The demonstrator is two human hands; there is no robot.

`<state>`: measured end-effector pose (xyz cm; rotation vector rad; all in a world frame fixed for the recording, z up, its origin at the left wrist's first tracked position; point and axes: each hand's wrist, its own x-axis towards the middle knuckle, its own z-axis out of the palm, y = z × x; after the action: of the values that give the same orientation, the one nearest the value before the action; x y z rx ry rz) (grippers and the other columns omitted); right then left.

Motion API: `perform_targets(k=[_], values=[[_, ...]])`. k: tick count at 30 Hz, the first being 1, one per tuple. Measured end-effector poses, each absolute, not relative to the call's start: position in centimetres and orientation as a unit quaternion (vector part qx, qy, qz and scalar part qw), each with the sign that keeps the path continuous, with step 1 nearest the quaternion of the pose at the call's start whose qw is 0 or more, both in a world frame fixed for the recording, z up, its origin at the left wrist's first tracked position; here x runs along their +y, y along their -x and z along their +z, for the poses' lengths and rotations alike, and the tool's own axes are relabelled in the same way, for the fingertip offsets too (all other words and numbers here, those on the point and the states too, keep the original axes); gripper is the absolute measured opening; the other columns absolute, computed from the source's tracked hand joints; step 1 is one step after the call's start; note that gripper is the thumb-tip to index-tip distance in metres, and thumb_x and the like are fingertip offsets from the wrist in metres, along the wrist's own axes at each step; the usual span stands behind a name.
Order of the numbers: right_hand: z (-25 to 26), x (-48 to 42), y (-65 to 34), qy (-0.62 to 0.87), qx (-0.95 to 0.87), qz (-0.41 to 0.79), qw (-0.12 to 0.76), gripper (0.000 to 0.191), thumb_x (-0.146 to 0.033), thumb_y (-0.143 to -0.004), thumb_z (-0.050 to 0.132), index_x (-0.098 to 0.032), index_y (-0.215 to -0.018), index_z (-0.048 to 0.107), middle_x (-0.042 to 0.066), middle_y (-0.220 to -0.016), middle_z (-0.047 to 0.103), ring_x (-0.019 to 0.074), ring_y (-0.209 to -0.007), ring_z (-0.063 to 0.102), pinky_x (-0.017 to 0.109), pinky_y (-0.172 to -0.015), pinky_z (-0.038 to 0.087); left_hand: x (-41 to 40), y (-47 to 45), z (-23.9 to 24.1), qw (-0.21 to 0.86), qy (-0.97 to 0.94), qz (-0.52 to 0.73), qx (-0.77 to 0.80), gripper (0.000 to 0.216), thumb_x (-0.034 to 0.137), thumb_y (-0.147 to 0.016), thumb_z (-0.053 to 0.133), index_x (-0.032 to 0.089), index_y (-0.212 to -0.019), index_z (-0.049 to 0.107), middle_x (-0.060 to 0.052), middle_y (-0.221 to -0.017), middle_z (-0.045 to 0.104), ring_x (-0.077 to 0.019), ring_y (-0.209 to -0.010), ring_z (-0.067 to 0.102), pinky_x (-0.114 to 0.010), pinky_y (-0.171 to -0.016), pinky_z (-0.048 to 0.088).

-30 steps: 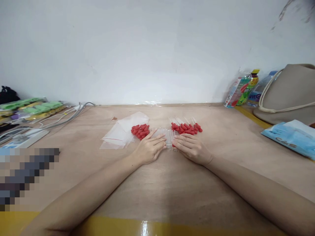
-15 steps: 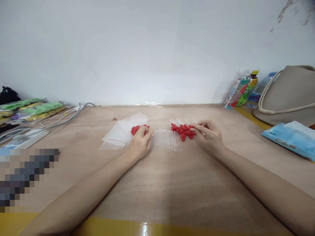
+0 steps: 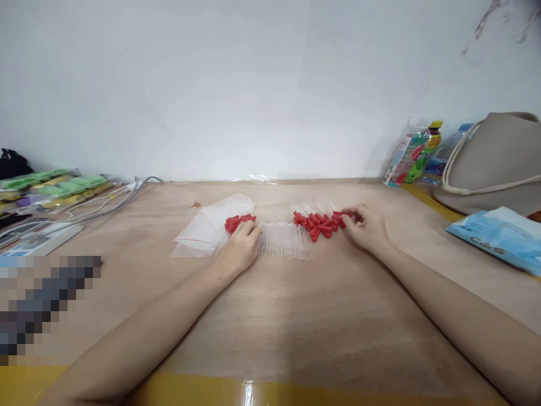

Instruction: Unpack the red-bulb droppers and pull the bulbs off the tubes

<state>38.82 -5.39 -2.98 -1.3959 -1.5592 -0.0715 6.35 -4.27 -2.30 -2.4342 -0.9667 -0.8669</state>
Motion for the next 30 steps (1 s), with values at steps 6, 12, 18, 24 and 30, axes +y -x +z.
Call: perform_targets(k=[6,12,18,24,30], values=[[-2.9,-5.5,-38.6,0.589,-0.654,-0.047,0.472,0.016,-0.031,-0.072,0.055,-0.018,-0.077,0.063,0.003,-0.073,0.062,0.0144,-0.060,0.050,0.029,-0.059,0.041,-5.3,-7.0,-1.7,0.121,0.873,-0.320,-0.349,0.015,0.015,-0.081,0.045,0.013,-0.086,0.059,-0.010,-0.091,0.056,-0.0195,-0.085,0.056,-0.036,-0.079,0.050],[-2.7,-5.5,-37.9,0.605,-0.655,-0.047,0.450,0.020,-0.039,-0.072,0.058,-0.020,-0.074,0.063,0.003,-0.073,0.066,0.0180,-0.064,0.050,0.031,-0.061,0.041,-5.6,-7.2,-1.6,0.094,0.873,-0.323,-0.353,0.021,0.027,-0.084,0.048,0.011,-0.091,0.060,-0.012,-0.093,0.057,-0.0219,-0.089,0.055,-0.038,-0.081,0.049],[-2.7,-5.6,-37.7,0.568,-0.681,-0.037,0.462,0.020,-0.039,-0.073,0.058,-0.021,-0.075,0.065,0.003,-0.074,0.067,0.0183,-0.068,0.052,0.031,-0.062,0.043,-5.6,-7.1,-1.5,0.110,0.874,-0.318,-0.350,0.020,0.027,-0.085,0.048,0.013,-0.091,0.061,-0.010,-0.095,0.055,-0.0218,-0.090,0.051,-0.040,-0.083,0.047],[-2.4,-5.9,-37.5,0.540,-0.731,-0.038,0.416,0.018,-0.035,-0.076,0.057,-0.021,-0.074,0.067,0.002,-0.071,0.066,0.0169,-0.067,0.053,0.032,-0.068,0.041,-5.8,-7.2,-1.3,0.126,0.875,-0.307,-0.352,0.022,0.028,-0.085,0.047,0.012,-0.089,0.061,-0.011,-0.095,0.054,-0.0218,-0.091,0.049,-0.039,-0.084,0.046],[-1.9,-5.2,-37.9,0.592,-0.683,-0.061,0.424,0.026,-0.038,-0.078,0.051,-0.020,-0.074,0.070,0.005,-0.076,0.065,0.0189,-0.074,0.056,0.032,-0.070,0.041,-5.9,-7.4,-1.2,0.132,0.875,-0.310,-0.347,0.022,0.028,-0.085,0.047,0.013,-0.087,0.062,-0.011,-0.095,0.054,-0.0220,-0.090,0.049,-0.040,-0.083,0.046]])
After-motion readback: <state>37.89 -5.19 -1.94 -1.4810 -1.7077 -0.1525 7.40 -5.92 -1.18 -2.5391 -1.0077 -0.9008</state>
